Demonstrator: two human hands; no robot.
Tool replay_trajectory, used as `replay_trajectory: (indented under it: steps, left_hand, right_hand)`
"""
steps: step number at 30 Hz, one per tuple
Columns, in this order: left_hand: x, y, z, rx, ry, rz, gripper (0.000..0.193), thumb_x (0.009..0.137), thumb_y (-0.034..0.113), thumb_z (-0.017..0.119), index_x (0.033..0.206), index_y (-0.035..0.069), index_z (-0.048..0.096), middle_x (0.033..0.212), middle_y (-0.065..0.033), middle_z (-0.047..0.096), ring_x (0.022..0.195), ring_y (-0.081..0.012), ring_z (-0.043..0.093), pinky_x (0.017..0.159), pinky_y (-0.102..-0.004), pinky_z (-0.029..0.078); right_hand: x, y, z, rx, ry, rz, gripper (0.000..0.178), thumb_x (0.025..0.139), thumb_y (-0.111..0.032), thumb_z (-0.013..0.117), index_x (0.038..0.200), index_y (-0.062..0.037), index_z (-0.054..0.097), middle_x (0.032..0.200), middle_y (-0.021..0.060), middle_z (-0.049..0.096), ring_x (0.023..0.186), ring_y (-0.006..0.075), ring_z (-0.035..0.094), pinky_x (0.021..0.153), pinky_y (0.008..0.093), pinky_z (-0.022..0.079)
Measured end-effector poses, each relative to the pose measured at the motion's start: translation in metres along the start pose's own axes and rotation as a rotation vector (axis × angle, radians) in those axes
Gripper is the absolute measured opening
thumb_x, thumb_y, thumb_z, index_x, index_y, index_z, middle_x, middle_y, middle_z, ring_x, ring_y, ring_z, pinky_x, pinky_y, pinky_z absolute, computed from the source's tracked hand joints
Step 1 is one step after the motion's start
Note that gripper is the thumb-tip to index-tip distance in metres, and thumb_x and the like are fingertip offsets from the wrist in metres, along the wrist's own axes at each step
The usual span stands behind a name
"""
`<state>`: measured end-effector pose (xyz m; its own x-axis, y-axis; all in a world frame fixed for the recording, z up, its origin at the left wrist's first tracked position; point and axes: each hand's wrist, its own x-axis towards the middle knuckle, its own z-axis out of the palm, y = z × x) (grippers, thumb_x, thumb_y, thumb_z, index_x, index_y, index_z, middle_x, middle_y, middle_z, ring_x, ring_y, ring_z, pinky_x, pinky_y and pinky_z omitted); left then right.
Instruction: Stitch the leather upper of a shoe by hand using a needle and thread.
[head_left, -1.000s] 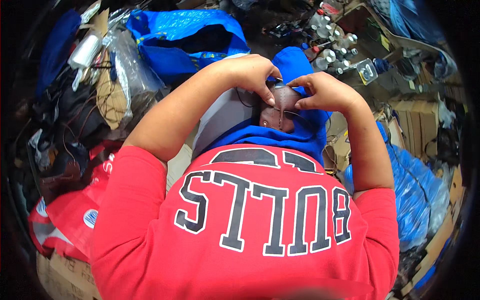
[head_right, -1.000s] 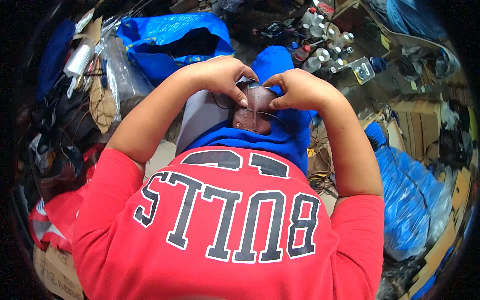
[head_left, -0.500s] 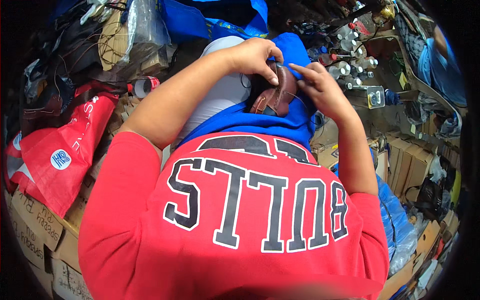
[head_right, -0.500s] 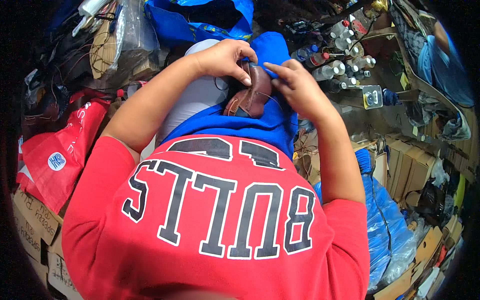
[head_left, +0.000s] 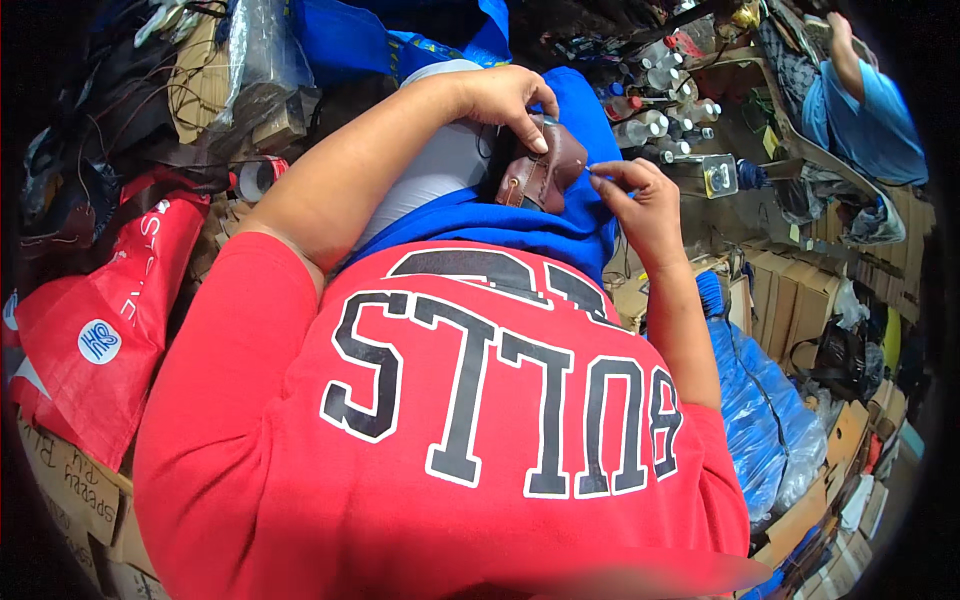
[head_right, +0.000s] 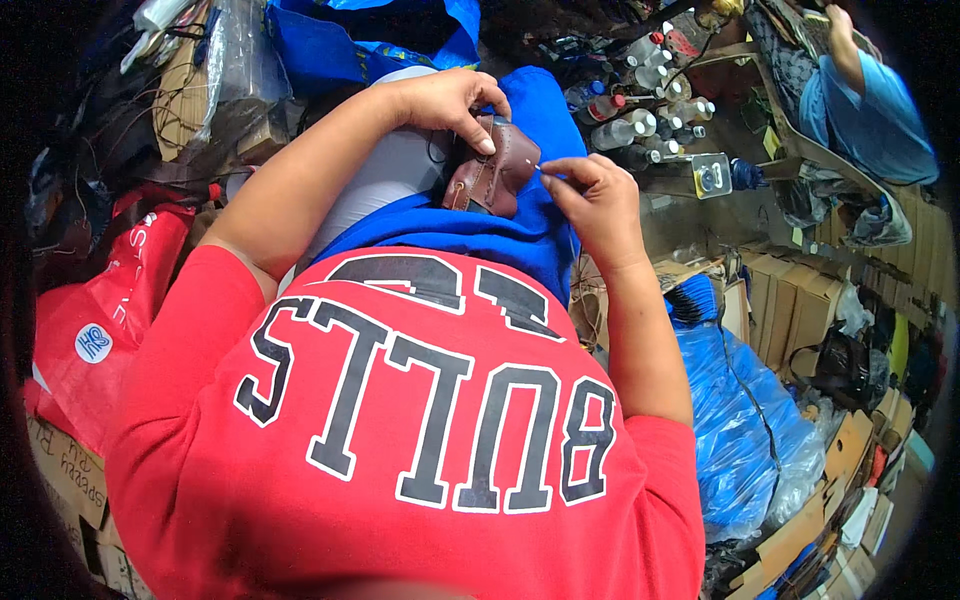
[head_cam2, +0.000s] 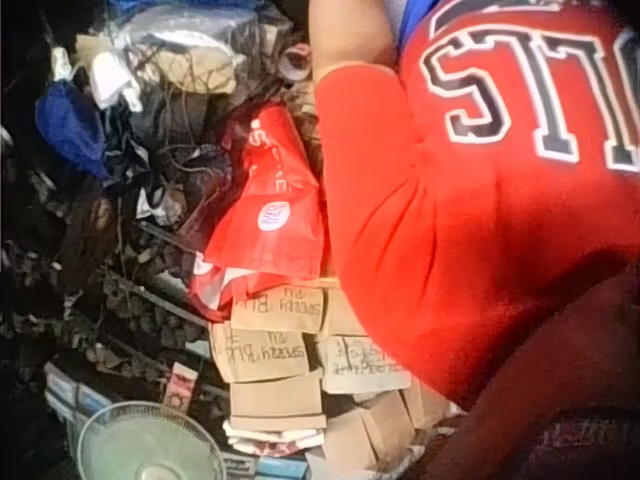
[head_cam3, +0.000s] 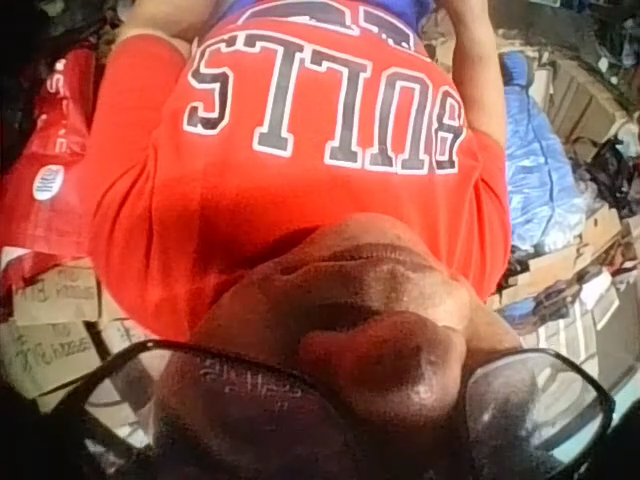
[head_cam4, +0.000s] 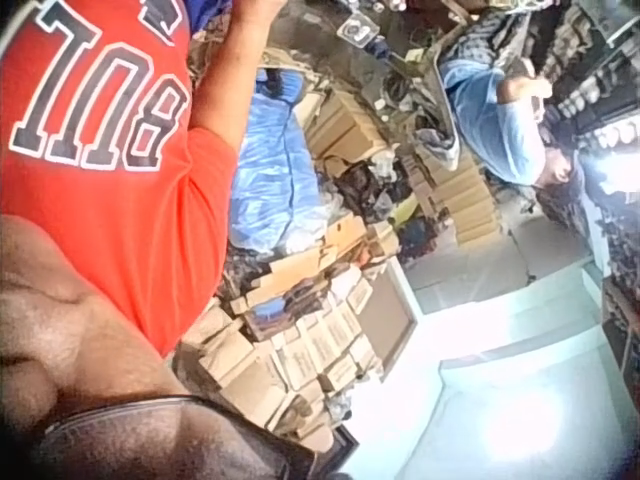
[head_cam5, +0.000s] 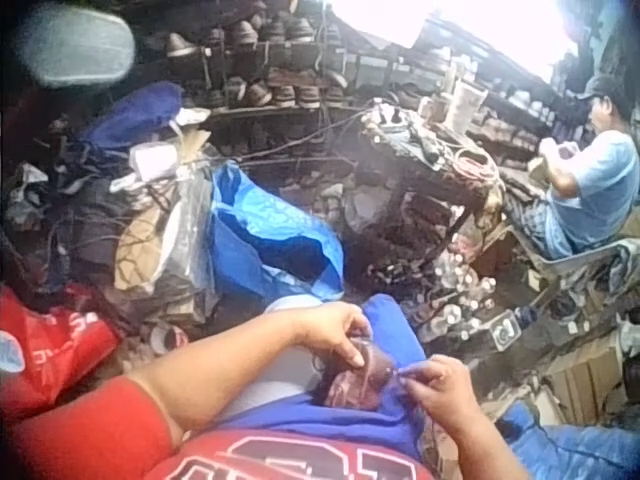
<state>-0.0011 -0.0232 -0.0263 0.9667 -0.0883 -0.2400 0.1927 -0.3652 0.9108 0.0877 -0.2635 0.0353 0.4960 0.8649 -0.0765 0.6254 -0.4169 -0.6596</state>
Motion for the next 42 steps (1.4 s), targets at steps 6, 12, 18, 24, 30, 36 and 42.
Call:
replay_trajectory:
  steps: [6, 12, 18, 24, 30, 36, 42]
  left_hand:
    - [-0.002, 0.003, -0.003, 0.085, 0.016, -0.002, 0.061, 0.059, 0.027, 0.086, 0.110, 0.002, 0.065, 0.110, -0.0131, 0.060, 0.104, -0.0251, 0.057, 0.089, -0.0319, 0.045]
    - [0.002, -0.001, -0.001, 0.142, 0.034, 0.027, 0.060, 0.060, 0.028, 0.085, 0.110, 0.002, 0.065, 0.109, -0.0134, 0.061, 0.104, -0.0256, 0.058, 0.088, -0.0323, 0.045]
    - [0.007, 0.001, 0.000, 0.151, 0.012, 0.030, 0.059, 0.060, 0.027, 0.085, 0.110, 0.001, 0.065, 0.106, -0.0133, 0.063, 0.099, -0.0243, 0.060, 0.085, -0.0322, 0.047]
    - [0.006, 0.001, 0.000, 0.136, 0.019, 0.030, 0.059, 0.060, 0.027, 0.085, 0.109, 0.001, 0.065, 0.103, -0.0126, 0.063, 0.096, -0.0237, 0.060, 0.083, -0.0324, 0.047]
    - [0.005, 0.001, 0.000, 0.143, 0.038, 0.046, 0.059, 0.059, 0.027, 0.086, 0.108, 0.001, 0.065, 0.104, -0.0126, 0.062, 0.096, -0.0236, 0.060, 0.082, -0.0324, 0.047]
    - [0.007, -0.001, 0.000, 0.101, 0.011, 0.049, 0.059, 0.059, 0.026, 0.086, 0.108, 0.001, 0.065, 0.104, -0.0125, 0.062, 0.095, -0.0231, 0.060, 0.082, -0.0321, 0.047]
    - [0.007, -0.007, 0.002, 0.093, 0.020, 0.070, 0.057, 0.060, 0.026, 0.086, 0.107, 0.001, 0.065, 0.101, -0.0123, 0.063, 0.093, -0.0234, 0.060, 0.082, -0.0319, 0.047]
  right_hand:
    - [0.017, -0.004, 0.003, 0.011, -0.064, -0.053, 0.015, 0.075, -0.011, 0.073, 0.089, -0.0087, 0.073, 0.074, 0.0082, 0.061, 0.066, 0.0172, 0.059, 0.061, 0.0281, 0.046]
    - [0.023, -0.010, 0.000, 0.000, -0.138, -0.064, 0.014, 0.076, -0.013, 0.072, 0.090, -0.0088, 0.073, 0.074, 0.0088, 0.061, 0.068, 0.0195, 0.059, 0.063, 0.0302, 0.046]
    - [0.024, -0.014, -0.005, -0.069, -0.151, -0.032, 0.015, 0.076, -0.015, 0.071, 0.088, -0.0070, 0.072, 0.075, 0.0111, 0.061, 0.068, 0.0233, 0.060, 0.064, 0.0315, 0.047]
    - [0.025, -0.027, -0.007, -0.132, -0.129, -0.011, 0.014, 0.074, -0.014, 0.070, 0.086, -0.0069, 0.072, 0.081, 0.0143, 0.065, 0.075, 0.0280, 0.064, 0.069, 0.0341, 0.050]
    - [0.024, -0.039, -0.007, -0.227, -0.098, -0.004, 0.013, 0.072, -0.012, 0.069, 0.084, -0.0074, 0.072, 0.084, 0.0160, 0.066, 0.077, 0.0303, 0.066, 0.071, 0.0354, 0.052]
    - [0.026, -0.037, -0.001, -0.220, -0.092, -0.038, 0.014, 0.071, -0.012, 0.069, 0.084, -0.0069, 0.072, 0.085, 0.0164, 0.067, 0.077, 0.0310, 0.066, 0.072, 0.0356, 0.052]
    - [0.030, -0.018, 0.007, -0.024, -0.186, 0.021, 0.015, 0.075, -0.011, 0.071, 0.089, -0.0068, 0.073, 0.085, 0.0118, 0.067, 0.080, 0.0219, 0.066, 0.073, 0.0303, 0.050]
